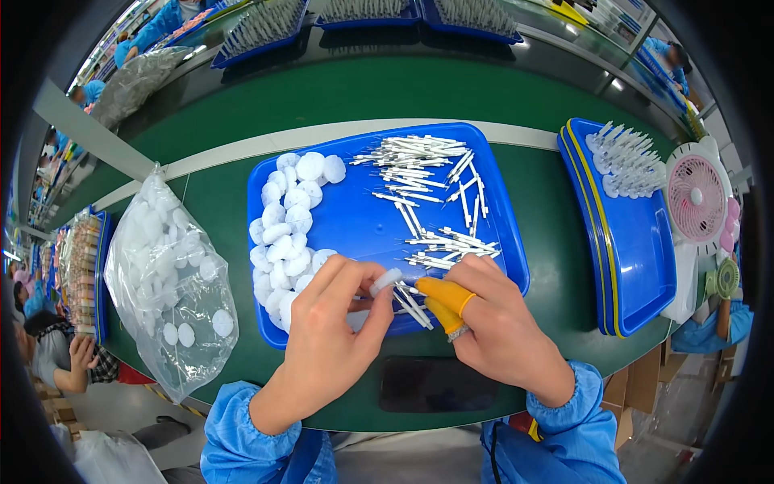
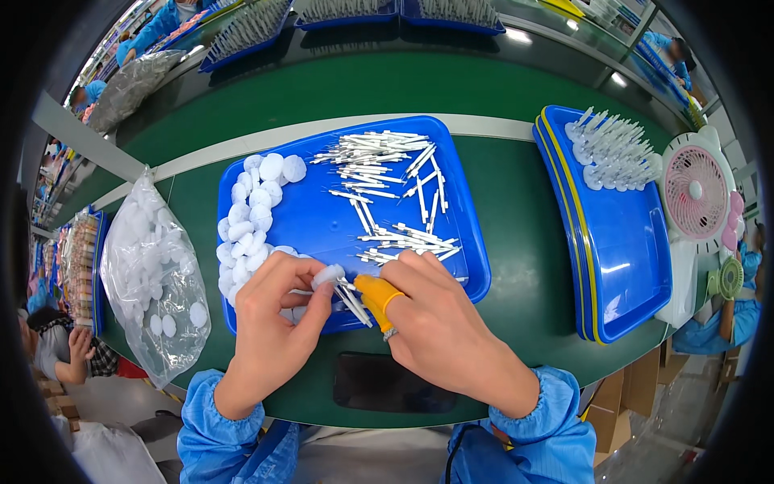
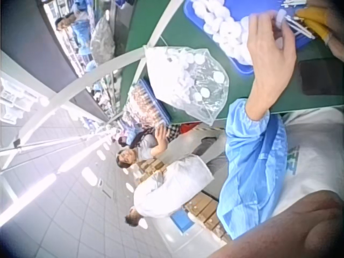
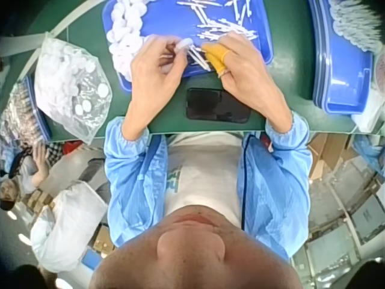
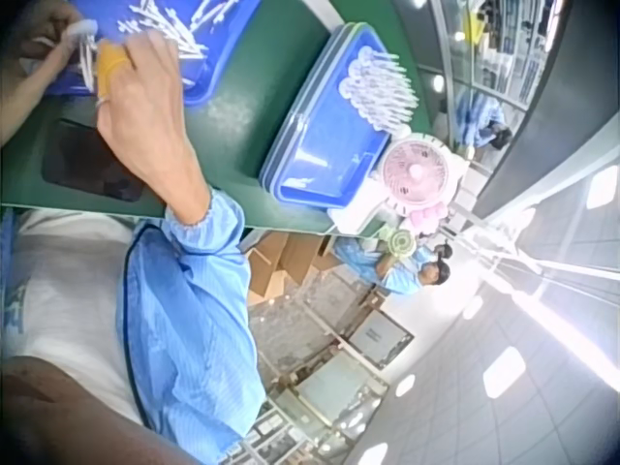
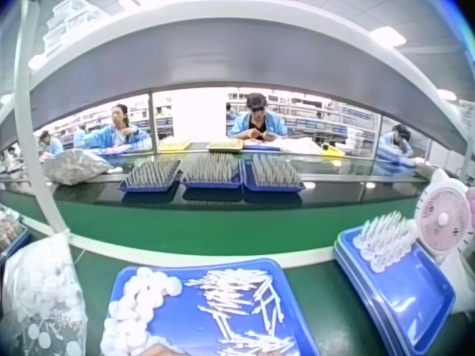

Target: The person inserts small white cylindrical rods into white circular plastic caps at a factory assembly station. They repeatedly pick a rod, align it with a cap, and press it in, then place the assembled unit into a blue tray. The process is continuous and repetitive throughout the clip.

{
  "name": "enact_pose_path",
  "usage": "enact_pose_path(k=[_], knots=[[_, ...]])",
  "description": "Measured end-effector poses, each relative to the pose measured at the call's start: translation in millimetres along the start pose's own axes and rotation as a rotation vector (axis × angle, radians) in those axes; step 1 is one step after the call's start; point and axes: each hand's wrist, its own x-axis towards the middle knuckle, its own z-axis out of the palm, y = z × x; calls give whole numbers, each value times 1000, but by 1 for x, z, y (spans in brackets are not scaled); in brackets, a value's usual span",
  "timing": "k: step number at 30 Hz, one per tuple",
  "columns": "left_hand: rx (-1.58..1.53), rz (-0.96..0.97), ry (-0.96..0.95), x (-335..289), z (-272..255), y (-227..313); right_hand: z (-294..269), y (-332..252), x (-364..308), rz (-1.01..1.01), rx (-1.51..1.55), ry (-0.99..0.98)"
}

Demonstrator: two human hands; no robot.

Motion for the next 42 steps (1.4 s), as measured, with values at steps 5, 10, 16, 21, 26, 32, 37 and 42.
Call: enact_pose_path(k=[5,10,16,21,26,32,37,42], knots=[[2,-17,-8,0,-2,0,-2,0,-1,-25,23,-31],[-14,-30,-15,0,-2,2,0,3,-2,-10,-40,-45],[-33,-41,-10,-1,-1,1,2,1,-1,3,-45,-37],[31,-1,-9,-2,-1,-1,5,-1,-1,9,5,-16],[-14,-50,-4,0,-3,2,2,-6,-2,56,74,-13],[-57,-90,-20,1,-5,3,2,-1,-1,43,114,17],[-66,-91,-33,0,-5,2,3,3,-1,53,68,-9],[-20,-16,-37,-2,-1,0,10,-2,1,28,49,6]])
